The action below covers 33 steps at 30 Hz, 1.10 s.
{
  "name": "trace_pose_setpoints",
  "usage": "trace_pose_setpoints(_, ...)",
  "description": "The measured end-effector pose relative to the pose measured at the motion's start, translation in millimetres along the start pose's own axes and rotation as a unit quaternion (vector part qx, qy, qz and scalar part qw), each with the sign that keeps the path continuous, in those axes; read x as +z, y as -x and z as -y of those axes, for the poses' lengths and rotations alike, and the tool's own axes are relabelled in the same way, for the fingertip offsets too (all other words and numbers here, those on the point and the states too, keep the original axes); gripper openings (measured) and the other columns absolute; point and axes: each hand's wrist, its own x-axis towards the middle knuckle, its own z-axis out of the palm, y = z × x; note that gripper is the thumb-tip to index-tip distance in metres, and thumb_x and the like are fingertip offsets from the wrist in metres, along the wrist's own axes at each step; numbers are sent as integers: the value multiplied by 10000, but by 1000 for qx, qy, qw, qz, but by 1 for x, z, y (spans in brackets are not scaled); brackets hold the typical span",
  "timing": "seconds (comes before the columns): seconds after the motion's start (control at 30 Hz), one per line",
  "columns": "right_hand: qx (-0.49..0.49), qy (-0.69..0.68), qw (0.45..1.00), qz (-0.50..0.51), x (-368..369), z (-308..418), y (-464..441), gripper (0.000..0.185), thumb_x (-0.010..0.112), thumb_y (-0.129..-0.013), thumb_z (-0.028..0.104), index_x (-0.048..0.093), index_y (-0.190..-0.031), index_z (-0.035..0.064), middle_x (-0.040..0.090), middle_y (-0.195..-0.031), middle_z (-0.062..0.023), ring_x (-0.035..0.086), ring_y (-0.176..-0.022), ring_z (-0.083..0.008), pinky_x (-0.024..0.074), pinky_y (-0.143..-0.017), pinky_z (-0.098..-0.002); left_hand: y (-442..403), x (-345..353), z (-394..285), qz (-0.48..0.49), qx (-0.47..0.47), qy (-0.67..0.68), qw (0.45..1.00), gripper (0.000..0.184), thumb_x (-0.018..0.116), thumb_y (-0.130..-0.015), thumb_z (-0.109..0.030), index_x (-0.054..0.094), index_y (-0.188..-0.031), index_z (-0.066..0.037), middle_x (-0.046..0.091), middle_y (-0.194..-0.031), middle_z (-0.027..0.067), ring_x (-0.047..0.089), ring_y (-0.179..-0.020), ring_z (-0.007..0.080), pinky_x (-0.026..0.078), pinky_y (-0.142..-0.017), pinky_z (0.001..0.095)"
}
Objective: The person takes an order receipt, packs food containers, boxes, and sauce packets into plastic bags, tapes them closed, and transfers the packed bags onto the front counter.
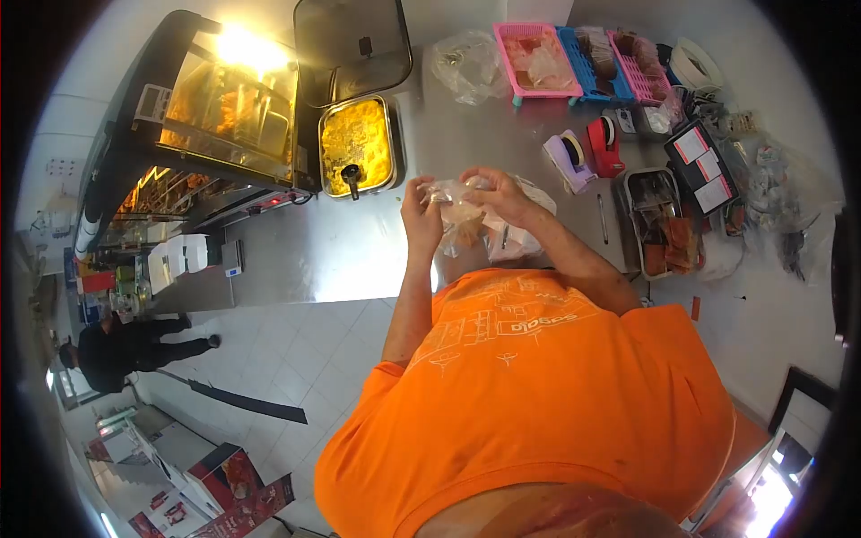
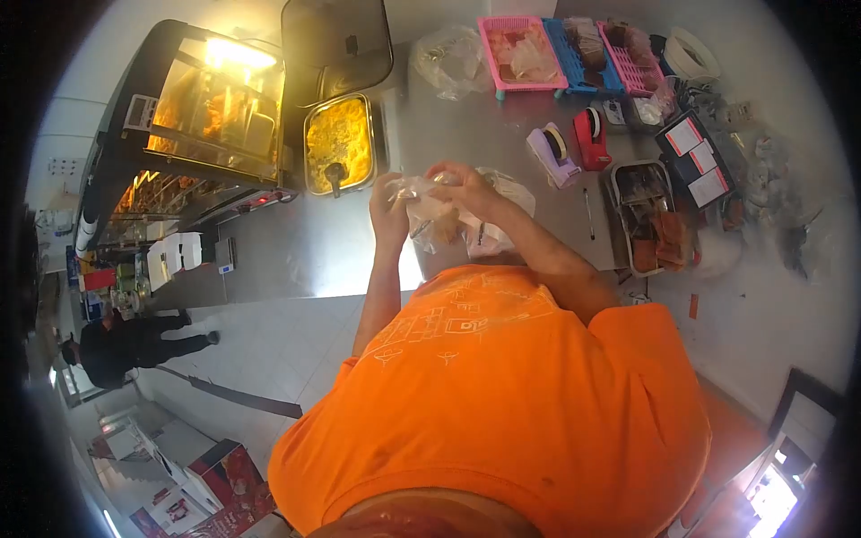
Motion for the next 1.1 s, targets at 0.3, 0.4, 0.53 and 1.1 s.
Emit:
trace_pose_setpoints(0.3, -89, 250, 945, -190, -20, -11, -15, 260, 708, -761, 28, 546, -946, 114, 579, -796, 2, 546, -676, -116, 448, -623, -278, 3, 1, 41, 80, -122, 372, 916, 260, 536, -911, -32, 528, -1171, -43, 637, -862, 81, 601, -820, 117, 484, -722, 258)
trace_pose_setpoints(0.4, -119, 346, 901, -234, -20, -13, -16, 237, 708, -768, 82, 548, -942, 90, 573, -766, -25, 553, -671, -152, 465, -640, -329, 6, 3, 39, 95, -75, 269, 956, 247, 571, -914, -86, 532, -1154, -42, 634, -805, 73, 608, -739, 134, 488, -684, 280)
trace_pose_setpoints(0.53, -131, 390, 900, -147, -23, 8, 4, 279, 690, -791, 119, 537, -1022, 89, 617, -799, -57, 609, -711, -173, 480, -653, -361, 1, -2, 9, 131, -141, -120, 974, 157, 591, -913, -123, 616, -1023, -13, 656, -776, 94, 586, -607, 149, 493, -640, 292)
trace_pose_setpoints(1.1, -105, 465, 858, -190, -10, 37, 59, 170, 673, -760, 31, 614, -917, 2, 690, -856, -193, 692, -795, -329, 541, -717, -402, -6, 39, 3, 332, -204, 153, 908, 580, 550, -948, -143, 387, -1484, 7, 502, -1443, 168, 634, -1159, 288, 539, -989, 394)
